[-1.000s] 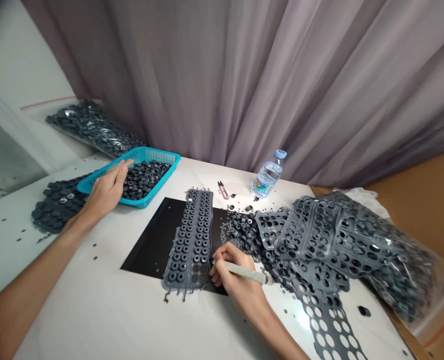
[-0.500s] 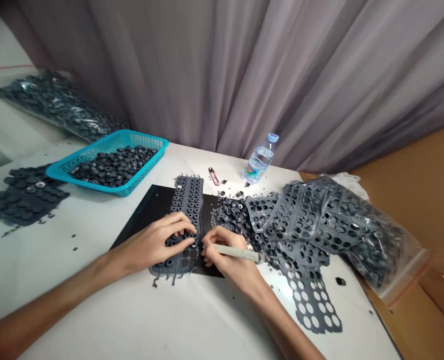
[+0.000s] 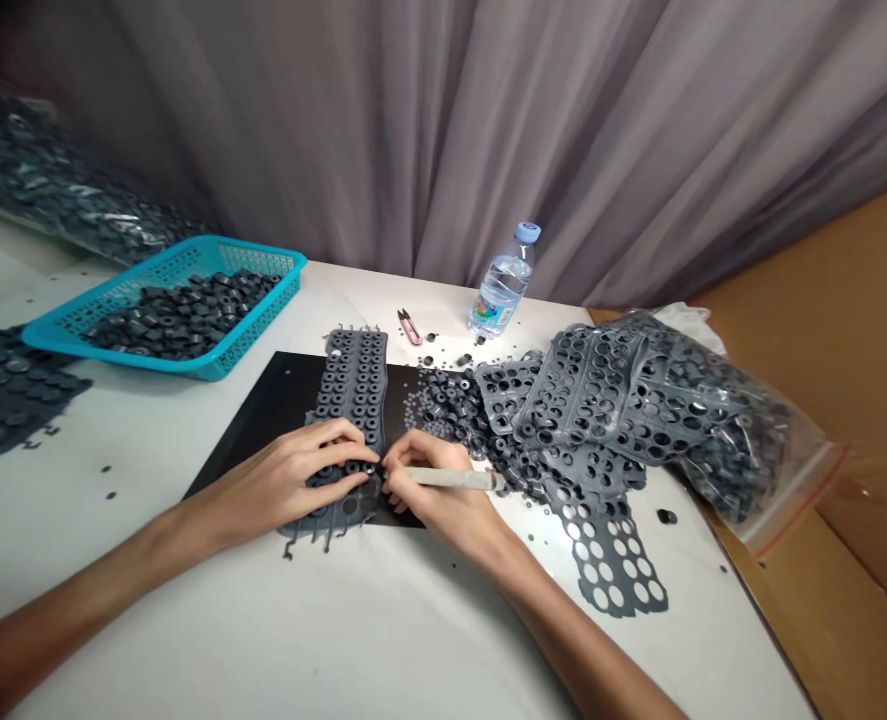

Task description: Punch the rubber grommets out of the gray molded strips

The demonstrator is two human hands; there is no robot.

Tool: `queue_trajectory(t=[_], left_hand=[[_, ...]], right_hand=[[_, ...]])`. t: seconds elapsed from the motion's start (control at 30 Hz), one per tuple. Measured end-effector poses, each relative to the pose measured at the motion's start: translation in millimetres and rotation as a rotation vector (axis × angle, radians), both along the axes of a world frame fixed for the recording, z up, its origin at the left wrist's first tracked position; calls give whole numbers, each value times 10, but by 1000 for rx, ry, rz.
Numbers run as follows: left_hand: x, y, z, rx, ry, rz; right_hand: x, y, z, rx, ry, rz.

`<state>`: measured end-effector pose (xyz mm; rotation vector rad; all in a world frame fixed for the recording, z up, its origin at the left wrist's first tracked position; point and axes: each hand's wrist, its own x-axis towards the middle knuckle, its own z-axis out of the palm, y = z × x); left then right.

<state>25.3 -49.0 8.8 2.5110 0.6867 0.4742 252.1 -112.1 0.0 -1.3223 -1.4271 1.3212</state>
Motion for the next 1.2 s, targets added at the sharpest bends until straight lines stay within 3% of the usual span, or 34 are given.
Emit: queue_trajectory(t=[0.2, 0.3, 0.37, 0.47, 0.57, 0.67, 0.73, 0.87, 0.93, 1.1, 1.2], left_hand=[[33, -26, -34, 83, -15, -26], [80, -78, -18, 63, -120, -4], [96, -80, 17, -51, -292, 143], [59, 4, 85, -374, -548, 416], [-35, 137, 120, -705, -661, 480], [-143, 245, 139, -820, -698, 498], [-238, 309, 184, -689, -695, 559], [-578, 508, 320, -5, -593, 794], [-818, 664, 330, 246, -489, 859], [-1316, 1050, 147, 500, -235, 836], [-1315, 1066, 112, 565, -233, 818]], right_hand=[[-13, -12, 19, 27, -60, 11], [-23, -48, 36, 75, -168, 3], [-31, -76, 40, 109, -226, -6], [-38, -89, 42, 107, -215, -21], [-33, -56, 45, 12, -68, -19], [-27, -17, 50, -24, 44, -62], [-34, -9, 52, -9, 45, -108], [-81, -36, 51, -16, -2, -92], [-111, -53, 41, -14, -12, -63], [-148, -59, -6, -20, -24, -31], [-150, -54, -14, -31, -29, -28]])
